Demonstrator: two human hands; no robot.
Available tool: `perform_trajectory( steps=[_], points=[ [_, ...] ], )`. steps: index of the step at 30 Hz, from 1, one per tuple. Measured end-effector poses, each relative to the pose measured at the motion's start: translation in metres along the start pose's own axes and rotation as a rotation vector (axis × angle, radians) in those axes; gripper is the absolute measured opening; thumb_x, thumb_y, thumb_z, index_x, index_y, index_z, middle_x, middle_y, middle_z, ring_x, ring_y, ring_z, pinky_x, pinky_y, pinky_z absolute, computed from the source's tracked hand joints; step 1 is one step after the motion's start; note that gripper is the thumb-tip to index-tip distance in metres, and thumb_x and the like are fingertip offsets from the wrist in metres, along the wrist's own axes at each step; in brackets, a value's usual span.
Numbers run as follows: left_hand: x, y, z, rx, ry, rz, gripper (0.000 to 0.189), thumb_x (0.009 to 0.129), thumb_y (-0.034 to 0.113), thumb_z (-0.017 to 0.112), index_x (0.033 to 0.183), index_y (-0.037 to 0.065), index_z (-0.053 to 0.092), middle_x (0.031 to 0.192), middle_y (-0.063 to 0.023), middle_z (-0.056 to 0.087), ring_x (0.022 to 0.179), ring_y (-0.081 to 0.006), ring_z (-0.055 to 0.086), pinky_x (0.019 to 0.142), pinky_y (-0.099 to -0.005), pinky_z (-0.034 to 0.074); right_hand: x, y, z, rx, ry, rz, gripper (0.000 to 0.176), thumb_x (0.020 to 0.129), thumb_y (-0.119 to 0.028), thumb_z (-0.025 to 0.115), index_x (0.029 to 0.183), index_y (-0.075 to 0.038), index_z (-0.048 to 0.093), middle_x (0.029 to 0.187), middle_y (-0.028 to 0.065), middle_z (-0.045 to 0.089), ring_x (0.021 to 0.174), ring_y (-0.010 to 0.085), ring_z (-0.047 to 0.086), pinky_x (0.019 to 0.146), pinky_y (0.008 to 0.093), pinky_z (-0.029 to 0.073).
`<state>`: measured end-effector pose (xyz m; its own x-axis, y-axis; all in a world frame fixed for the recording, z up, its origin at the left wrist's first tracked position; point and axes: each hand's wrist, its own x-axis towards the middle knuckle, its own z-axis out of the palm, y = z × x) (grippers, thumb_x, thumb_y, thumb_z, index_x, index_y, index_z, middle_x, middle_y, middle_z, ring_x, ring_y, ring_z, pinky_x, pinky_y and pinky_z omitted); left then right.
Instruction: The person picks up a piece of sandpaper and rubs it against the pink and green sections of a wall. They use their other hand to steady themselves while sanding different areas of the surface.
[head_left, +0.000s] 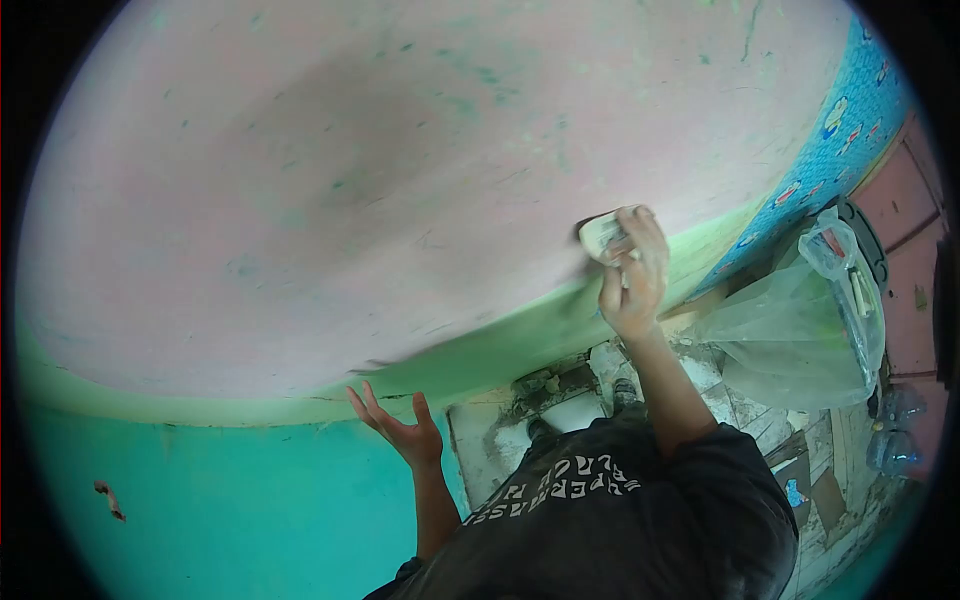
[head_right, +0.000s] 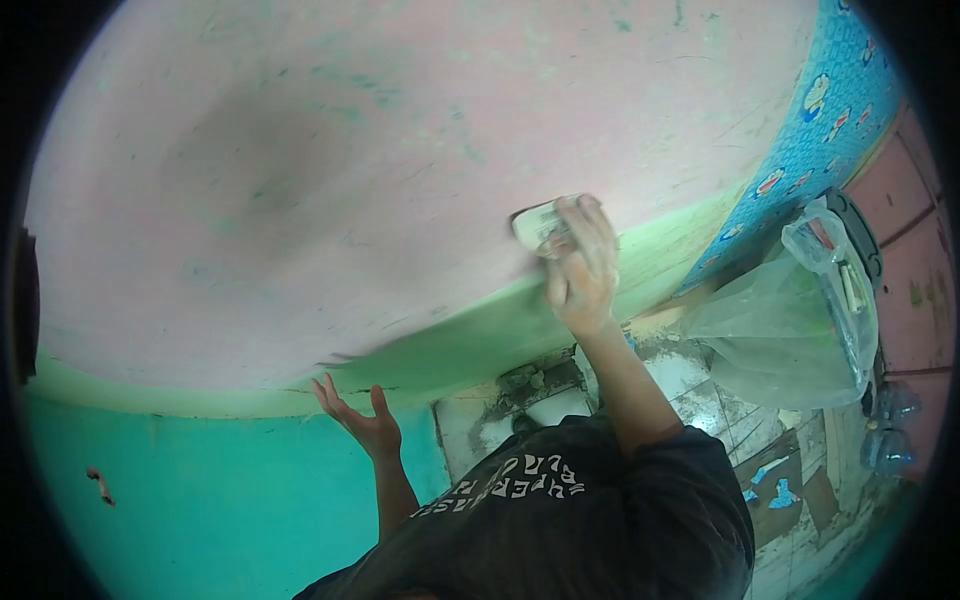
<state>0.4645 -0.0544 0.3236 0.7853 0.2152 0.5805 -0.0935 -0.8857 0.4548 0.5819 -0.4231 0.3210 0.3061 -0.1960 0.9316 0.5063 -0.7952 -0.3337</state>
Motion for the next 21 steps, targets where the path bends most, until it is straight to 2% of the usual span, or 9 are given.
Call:
perform_trajectory(
  steps=[3, 4, 7, 8, 11, 15, 16, 19, 21],
  points=[
    [0.009, -0.015, -0.013, -0.016, 0.025, -0.012, 0.083, 0.1, 0.038, 0.071, 0.161, -0.001, 0.031, 0.172, -0.0283, 0.013, 0.159, -0.0472, 0.017, 0.124, -0.0636, 0.022, -0.003, -0.008, 0.009, 0.0, 0.105, 0.119, 0.021, 0.099, 0.0, 0.059, 0.119, 0.006, 0.063, 0.141, 0.025, 0.062, 0.137, 0.043, 0.056, 0.113, 0.0552, 0.046],
    [0.013, -0.022, -0.02, -0.023, 0.038, -0.013, 0.083, 0.099, 0.039, 0.071, 0.161, -0.001, 0.031, 0.172, -0.0286, 0.013, 0.159, -0.0474, 0.017, 0.124, -0.0637, 0.023, -0.003, -0.013, 0.015, -0.008, 0.18, 0.312, 0.025, 0.099, 0.0, 0.058, 0.123, 0.008, 0.062, 0.141, 0.025, 0.061, 0.136, 0.0434, 0.055, 0.112, 0.0529, 0.047],
    [0.018, -0.057, -0.036, -0.055, 0.076, -0.028, 0.084, 0.099, 0.038, 0.071, 0.161, -0.001, 0.031, 0.172, -0.0272, 0.015, 0.159, -0.0449, 0.018, 0.125, -0.0621, 0.021, -0.004, -0.037, 0.033, -0.134, 0.208, 0.395, 0.025, 0.098, 0.001, 0.058, 0.122, 0.008, 0.062, 0.143, 0.0246, 0.059, 0.135, 0.0438, 0.055, 0.112, 0.0511, 0.047],
    [0.019, -0.069, -0.04, -0.066, 0.089, -0.035, 0.085, 0.098, 0.038, 0.072, 0.162, 0.0, 0.031, 0.172, -0.0263, 0.016, 0.16, -0.0436, 0.018, 0.126, -0.0612, 0.02, -0.005, -0.046, 0.042, -0.159, 0.182, 0.206, 0.023, 0.096, 0.001, 0.057, 0.117, 0.006, 0.063, 0.142, 0.0243, 0.059, 0.133, 0.0439, 0.056, 0.112, 0.0516, 0.046],
    [0.025, -0.104, -0.059, -0.064, 0.113, -0.071, 0.086, 0.098, 0.04, 0.072, 0.162, -0.001, 0.03, 0.173, -0.026, 0.017, 0.159, -0.0438, 0.019, 0.126, -0.0617, 0.021, -0.003, -0.076, 0.058, -0.17, 0.099, -0.088, 0.017, 0.096, 0.0, 0.057, 0.111, 0.006, 0.063, 0.142, 0.0243, 0.059, 0.13, 0.0442, 0.057, 0.111, 0.0518, 0.046],
    [0.03, -0.153, -0.086, -0.073, 0.159, -0.06, 0.085, 0.098, 0.039, 0.07, 0.161, -0.002, 0.031, 0.172, -0.0269, 0.016, 0.159, -0.0449, 0.019, 0.124, -0.0637, 0.022, -0.003, -0.105, 0.081, -0.073, 0.347, 0.418, 0.016, 0.091, -0.001, 0.063, 0.107, 0.001, 0.066, 0.143, 0.0234, 0.059, 0.132, 0.0446, 0.056, 0.112, 0.0534, 0.046],
    [0.031, -0.165, -0.09, -0.077, 0.165, -0.056, 0.084, 0.098, 0.038, 0.07, 0.16, -0.002, 0.031, 0.172, -0.0281, 0.015, 0.158, -0.0466, 0.019, 0.124, -0.0651, 0.022, -0.004, -0.122, 0.087, -0.13, 0.335, 0.405, 0.015, 0.093, -0.002, 0.065, 0.108, 0.001, 0.068, 0.144, 0.0228, 0.059, 0.13, 0.0445, 0.057, 0.111, 0.0527, 0.047],
    [0.041, -0.191, -0.097, -0.092, 0.174, -0.043, 0.083, 0.096, 0.036, 0.07, 0.159, -0.003, 0.032, 0.171, -0.0289, 0.015, 0.157, -0.0481, 0.02, 0.123, -0.0661, 0.022, -0.03, -0.172, 0.117, -0.097, 0.19, 0.054, 0.018, 0.1, -0.001, 0.062, 0.116, 0.006, 0.066, 0.141, 0.0226, 0.059, 0.127, 0.0376, 0.059, 0.106, 0.0436, 0.048],
    [0.047, -0.203, -0.102, -0.098, 0.154, -0.043, 0.083, 0.094, 0.033, 0.07, 0.159, -0.003, 0.033, 0.171, -0.0284, 0.015, 0.157, -0.0478, 0.02, 0.123, -0.0658, 0.022, -0.037, -0.18, 0.121, -0.127, 0.132, 0.003, 0.016, 0.099, -0.002, 0.064, 0.113, 0.006, 0.066, 0.141, 0.0222, 0.059, 0.127, 0.0407, 0.058, 0.107, 0.0463, 0.048]
  ],
)
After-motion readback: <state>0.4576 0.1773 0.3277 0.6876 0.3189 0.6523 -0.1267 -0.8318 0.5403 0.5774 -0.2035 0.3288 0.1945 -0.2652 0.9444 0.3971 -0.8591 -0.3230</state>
